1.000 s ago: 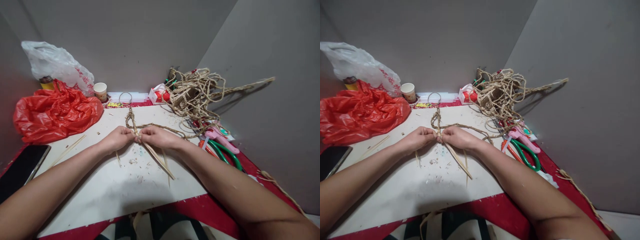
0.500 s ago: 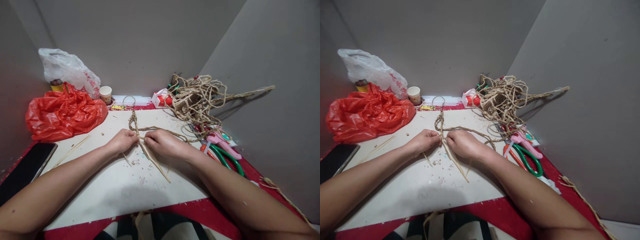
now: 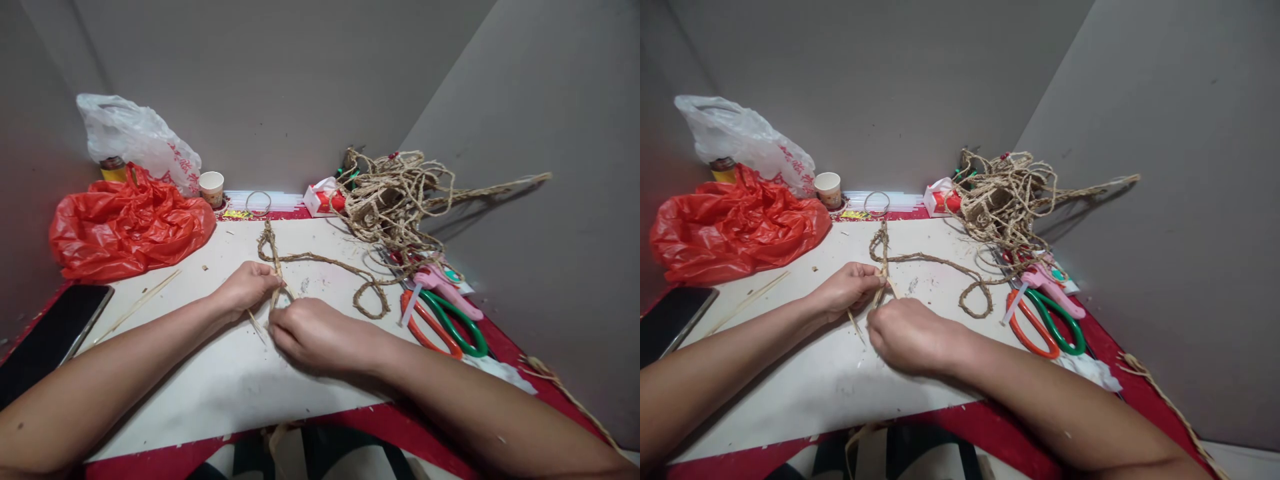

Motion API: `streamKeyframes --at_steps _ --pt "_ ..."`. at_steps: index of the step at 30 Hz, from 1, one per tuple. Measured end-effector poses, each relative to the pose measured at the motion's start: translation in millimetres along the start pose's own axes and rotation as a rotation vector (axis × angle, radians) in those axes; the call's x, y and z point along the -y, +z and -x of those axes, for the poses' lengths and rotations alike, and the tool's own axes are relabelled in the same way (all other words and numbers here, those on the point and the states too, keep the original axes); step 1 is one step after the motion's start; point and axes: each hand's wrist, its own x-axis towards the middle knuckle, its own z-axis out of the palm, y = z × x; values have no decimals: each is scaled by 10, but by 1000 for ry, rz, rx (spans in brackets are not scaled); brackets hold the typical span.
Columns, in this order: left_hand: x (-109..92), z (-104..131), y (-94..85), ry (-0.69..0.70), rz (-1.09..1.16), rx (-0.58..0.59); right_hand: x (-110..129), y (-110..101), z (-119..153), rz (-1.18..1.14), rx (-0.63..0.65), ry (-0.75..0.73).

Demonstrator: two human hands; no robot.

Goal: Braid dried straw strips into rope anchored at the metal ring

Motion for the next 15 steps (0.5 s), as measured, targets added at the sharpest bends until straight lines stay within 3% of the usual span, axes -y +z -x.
streamKeyframes --at_steps 2,3,4,7,8,9,13,15 --pt "-4 -5 -19 -10 24 21 -25 -126 80 -191 176 -188" --pt "-8 -9 -29 -14 41 36 -67 -189 97 -300 204 -218" --pt "-14 -12 -39 -16 63 52 -127 -242 95 -396 147 -185" --pt "-36 -15 -62 -22 116 102 -361 -284 -32 -490 -388 95" --pt "-45 -14 -67 -23 127 114 -434 -256 -98 -493 -505 144" --pt "-53 -12 -70 -23 132 123 -496 -213 -164 -534 -531 164" --pt "-78 -7 -75 -22 105 128 -616 -27 -343 -955 -195 179" --pt "-81 -9 -75 -13 64 129 -636 5 -367 -1085 -112 209"
